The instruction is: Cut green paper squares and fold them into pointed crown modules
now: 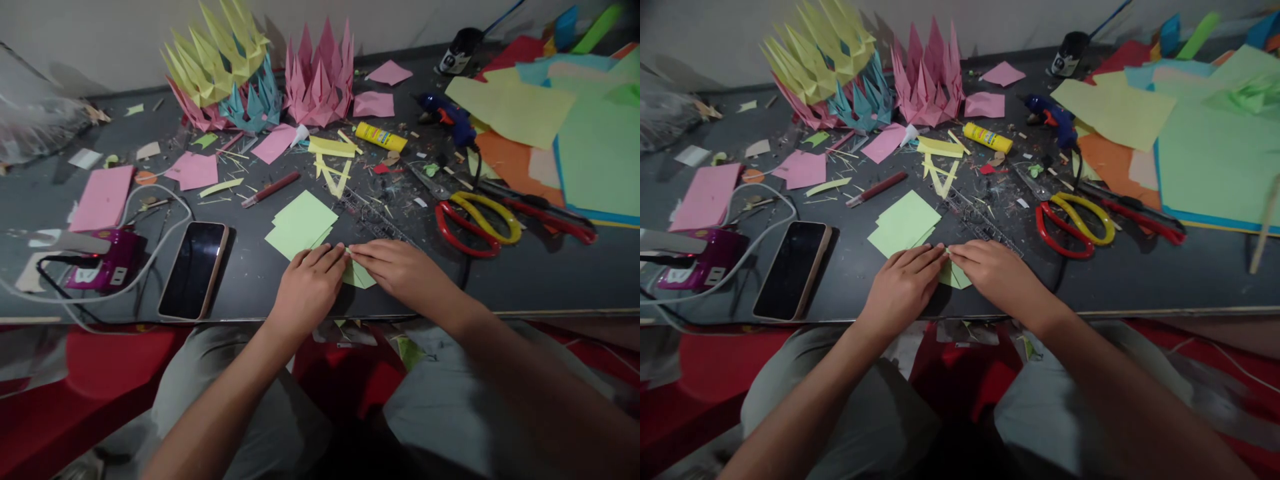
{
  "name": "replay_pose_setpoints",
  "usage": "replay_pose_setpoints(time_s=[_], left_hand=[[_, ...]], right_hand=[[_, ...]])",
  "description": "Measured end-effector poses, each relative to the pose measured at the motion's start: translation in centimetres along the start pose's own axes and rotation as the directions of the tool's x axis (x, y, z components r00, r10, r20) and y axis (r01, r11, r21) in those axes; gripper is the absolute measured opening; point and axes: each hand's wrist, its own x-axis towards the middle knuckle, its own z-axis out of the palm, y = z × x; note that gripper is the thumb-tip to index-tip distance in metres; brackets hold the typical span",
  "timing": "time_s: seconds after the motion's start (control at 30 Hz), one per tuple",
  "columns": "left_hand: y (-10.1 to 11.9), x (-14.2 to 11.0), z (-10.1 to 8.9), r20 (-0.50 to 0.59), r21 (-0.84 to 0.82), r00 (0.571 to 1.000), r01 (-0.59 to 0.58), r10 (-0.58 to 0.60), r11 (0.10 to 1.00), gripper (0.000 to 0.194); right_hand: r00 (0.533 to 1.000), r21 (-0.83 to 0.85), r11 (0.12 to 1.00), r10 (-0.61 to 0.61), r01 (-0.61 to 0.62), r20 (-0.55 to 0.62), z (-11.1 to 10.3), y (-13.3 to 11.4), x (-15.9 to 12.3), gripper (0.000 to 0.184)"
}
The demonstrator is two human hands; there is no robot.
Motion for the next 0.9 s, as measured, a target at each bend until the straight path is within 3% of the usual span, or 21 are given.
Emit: replay_pose_setpoints(time_s=[0.47,0.67,0.9], left_hand=[[0.3,-0.1,0.1,0.027,0.038,1.000,0.012,-0.013,0.999,0.031],[1.4,0.1,-0.4,0.077,0.101,0.993,0.083,-0.091,0.991,0.033],[2.1,0.2,-0.5,0.097,0.126,0.988,0.104,-0.117,0.987,0.036]], right_hand=[[1.000,-0.030,0.999,0.022,-0.023,-0.011,0.1,-0.2,-0.1,0.029],[0.991,-0.113,0.985,0.124,-0.130,-0.058,0.3,-0.8,-0.2,0.027],[0.984,-0.235,0.955,0.176,-0.180,-0.035,-0.3,-1.3,0.4,0.028]])
